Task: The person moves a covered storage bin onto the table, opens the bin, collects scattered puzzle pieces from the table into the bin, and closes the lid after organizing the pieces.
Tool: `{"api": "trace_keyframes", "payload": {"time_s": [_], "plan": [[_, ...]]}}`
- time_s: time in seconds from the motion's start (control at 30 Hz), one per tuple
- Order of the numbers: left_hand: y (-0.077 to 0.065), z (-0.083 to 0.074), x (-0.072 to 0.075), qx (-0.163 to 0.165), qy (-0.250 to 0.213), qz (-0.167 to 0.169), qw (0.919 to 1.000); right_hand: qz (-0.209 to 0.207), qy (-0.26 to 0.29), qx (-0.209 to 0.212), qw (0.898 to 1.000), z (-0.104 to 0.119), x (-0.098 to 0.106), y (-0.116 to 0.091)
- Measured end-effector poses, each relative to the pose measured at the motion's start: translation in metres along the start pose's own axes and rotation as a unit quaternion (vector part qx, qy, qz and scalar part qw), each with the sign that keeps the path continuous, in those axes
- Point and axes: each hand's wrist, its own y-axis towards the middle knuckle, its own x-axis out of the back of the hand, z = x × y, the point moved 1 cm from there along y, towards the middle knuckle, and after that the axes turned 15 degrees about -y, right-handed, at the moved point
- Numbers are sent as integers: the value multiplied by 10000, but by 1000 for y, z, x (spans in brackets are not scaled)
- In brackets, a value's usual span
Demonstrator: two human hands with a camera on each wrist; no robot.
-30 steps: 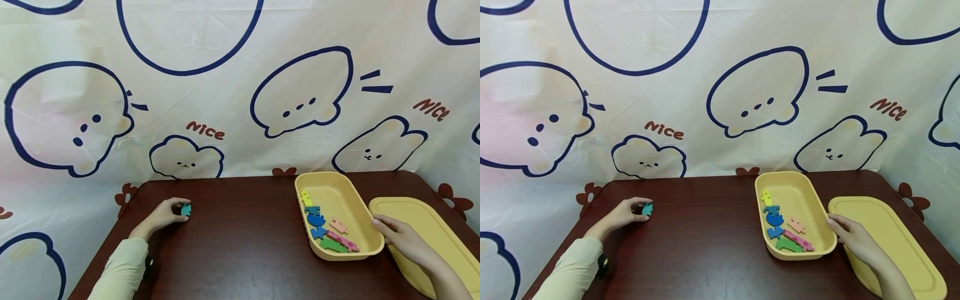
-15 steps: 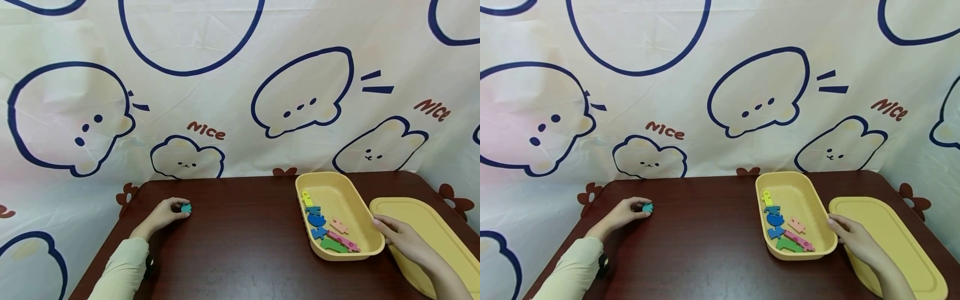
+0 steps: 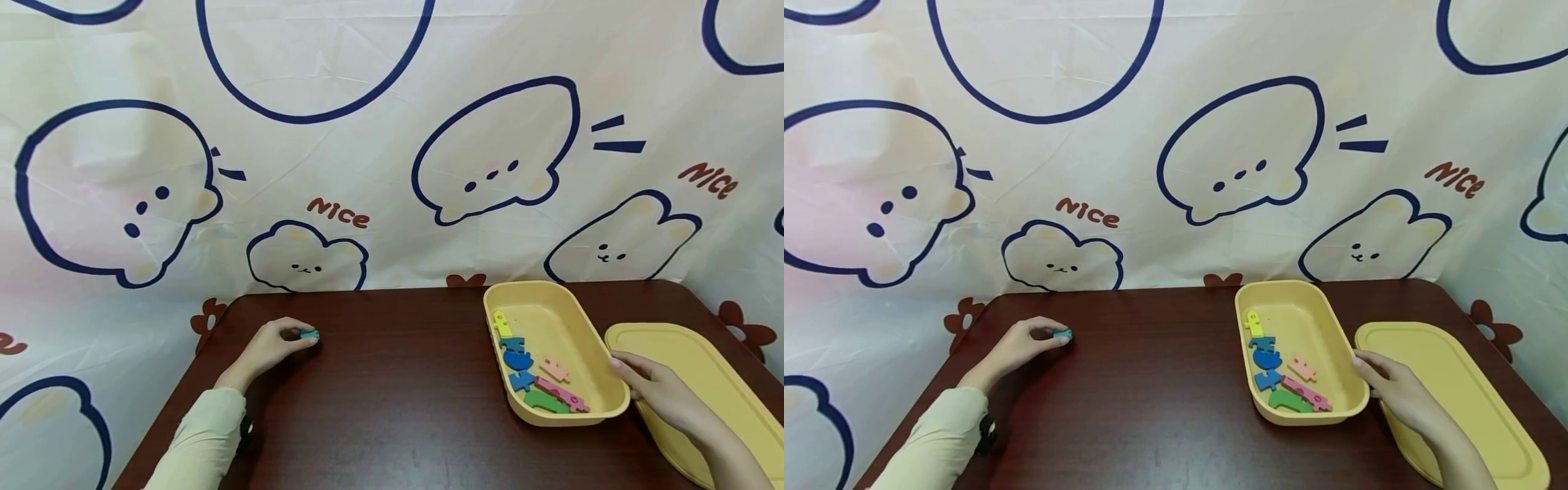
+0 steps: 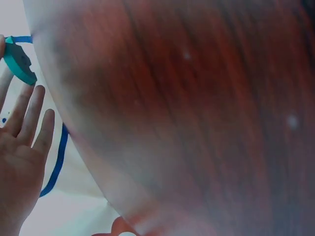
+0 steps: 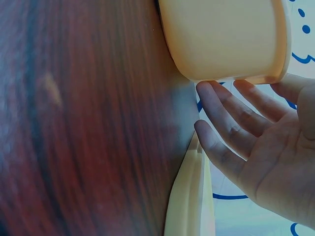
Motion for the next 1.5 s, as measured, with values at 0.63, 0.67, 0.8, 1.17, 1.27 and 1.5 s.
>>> {"api": "trace_keyframes", "payload": {"time_s": [0.63,0.67,0.8,1.17,1.27,1.5], "plan": [[4,-10,-12,-532,130,-144,9984,-11,82,10,10000,-1,-3,1],[4,-10,-13,-560,121,-137,9983,-15,92,14,10000,-1,-4,1],[5,-14,-17,-688,97,-80,9976,-59,120,29,9999,-2,-4,0],[7,-25,-30,-810,9,115,9966,-125,17,87,9999,-1,1,2],[7,-28,-32,-849,7,171,9962,-82,48,46,9999,-1,1,2],[8,-29,-42,-987,65,298,9946,-64,11,36,10000,-1,-1,1]]}}
